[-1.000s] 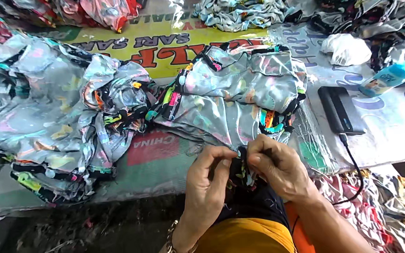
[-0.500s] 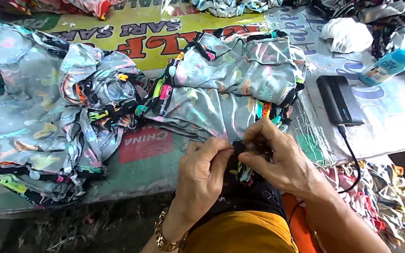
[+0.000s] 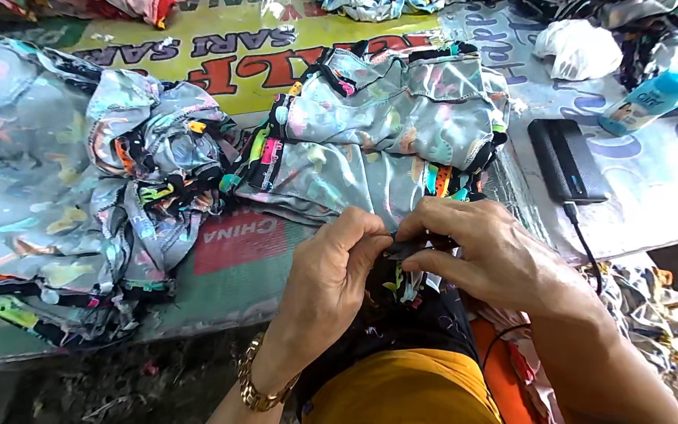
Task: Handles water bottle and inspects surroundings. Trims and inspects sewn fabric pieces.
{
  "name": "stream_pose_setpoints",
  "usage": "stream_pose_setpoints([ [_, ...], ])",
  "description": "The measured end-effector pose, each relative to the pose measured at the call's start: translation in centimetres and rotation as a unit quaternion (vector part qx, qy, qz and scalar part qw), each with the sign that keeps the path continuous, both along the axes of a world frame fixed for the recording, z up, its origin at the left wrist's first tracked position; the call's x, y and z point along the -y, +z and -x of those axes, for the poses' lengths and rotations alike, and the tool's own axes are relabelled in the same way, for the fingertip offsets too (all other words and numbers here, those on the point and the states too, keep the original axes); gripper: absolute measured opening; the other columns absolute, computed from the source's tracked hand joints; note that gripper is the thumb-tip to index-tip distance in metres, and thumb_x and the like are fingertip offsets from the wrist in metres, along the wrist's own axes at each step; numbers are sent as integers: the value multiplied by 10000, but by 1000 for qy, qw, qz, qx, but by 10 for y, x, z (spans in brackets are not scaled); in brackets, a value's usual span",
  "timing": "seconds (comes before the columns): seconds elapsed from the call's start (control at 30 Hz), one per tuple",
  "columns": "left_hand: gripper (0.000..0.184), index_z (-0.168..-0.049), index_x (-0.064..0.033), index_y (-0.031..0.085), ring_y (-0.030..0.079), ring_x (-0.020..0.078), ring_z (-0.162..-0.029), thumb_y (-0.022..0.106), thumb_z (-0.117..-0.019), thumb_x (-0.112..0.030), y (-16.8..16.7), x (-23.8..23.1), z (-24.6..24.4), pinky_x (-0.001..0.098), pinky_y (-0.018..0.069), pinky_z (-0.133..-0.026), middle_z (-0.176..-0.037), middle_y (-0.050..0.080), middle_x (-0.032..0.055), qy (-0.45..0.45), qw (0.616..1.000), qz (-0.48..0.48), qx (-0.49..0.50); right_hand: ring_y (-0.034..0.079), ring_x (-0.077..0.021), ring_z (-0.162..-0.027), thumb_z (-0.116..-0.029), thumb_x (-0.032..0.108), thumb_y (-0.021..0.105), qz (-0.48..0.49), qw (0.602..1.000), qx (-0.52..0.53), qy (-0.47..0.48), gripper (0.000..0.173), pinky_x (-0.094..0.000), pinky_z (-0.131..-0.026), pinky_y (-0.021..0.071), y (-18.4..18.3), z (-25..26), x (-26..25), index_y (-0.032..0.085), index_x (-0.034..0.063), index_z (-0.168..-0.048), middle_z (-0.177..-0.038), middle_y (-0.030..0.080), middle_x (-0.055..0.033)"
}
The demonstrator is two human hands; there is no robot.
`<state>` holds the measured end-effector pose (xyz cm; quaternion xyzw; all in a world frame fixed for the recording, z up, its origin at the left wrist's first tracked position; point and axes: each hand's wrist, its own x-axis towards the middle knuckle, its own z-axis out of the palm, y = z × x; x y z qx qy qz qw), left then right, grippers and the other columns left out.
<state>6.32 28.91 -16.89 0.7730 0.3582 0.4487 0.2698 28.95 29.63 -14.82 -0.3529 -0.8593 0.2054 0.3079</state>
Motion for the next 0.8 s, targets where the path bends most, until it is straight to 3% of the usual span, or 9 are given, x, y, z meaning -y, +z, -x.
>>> stream_pose_setpoints([
  [0.13,97,-1014,-95,649,584,-10,-762,589,-1040,-166,-3,-3,0,156,500,-680,-856,616,-63,-5,1000,1,4,617,28,-743,-958,276,687,15,999,-22,19,134,-174,-629,515,-2,2,-4,716,147,-983,-854,661,104],
  [0.37,44,-1016,-77,626,605,0,-793,586,-1031,-90,-11,-1,-6,145,532,-708,-893,613,-45,-15,992,46,118,636,16,-754,-954,201,704,91,988,-117,45,101,-163,-656,540,-13,8,-4,715,101,-970,-845,682,74],
  [0.43,50,-1019,-105,612,591,-13,-781,567,-1041,-104,-12,0,-7,133,525,-699,-889,594,-61,-2,987,61,146,628,20,-746,-958,234,698,145,970,-179,73,200,-135,-644,547,-14,8,-3,670,58,-1049,-852,663,50],
  [0.5,55,-1031,-124,606,590,-15,-787,554,-1049,-118,-14,2,-8,137,530,-709,-898,588,-72,8,983,64,170,608,48,-746,-946,354,719,147,973,-167,58,359,-114,-641,535,-16,10,-2,629,73,-1152,-871,640,69],
  [0.53,59,-1035,-128,606,592,-12,-793,550,-1054,-128,-15,3,-10,144,532,-715,-903,589,-74,14,982,57,180,608,44,-755,-943,345,726,134,979,-151,43,328,-123,-648,531,-18,12,-1,648,89,-1132,-877,645,71],
  [0.6,94,-1060,-163,614,595,0,-763,523,-1073,-184,-19,6,-11,169,534,-702,-881,598,-86,45,975,20,219,596,8,-790,-955,201,695,113,981,-158,30,115,-143,-676,513,-21,17,0,700,88,-977,-877,622,48],
  [0.73,144,-1011,-236,545,549,43,-568,459,-1097,-314,-17,8,-1,280,569,-690,-629,513,-117,99,916,-56,384,599,-17,-806,-987,118,600,166,956,-230,69,109,-143,-665,515,-24,12,-4,660,55,-920,-927,624,8],
  [0.8,184,-1060,-285,586,617,23,-714,486,-1067,-439,-18,14,3,244,555,-758,-767,604,-140,92,943,-35,316,602,-9,-783,-995,136,614,188,947,-247,78,120,-141,-650,511,-26,11,-3,665,52,-926,-917,643,9],
])
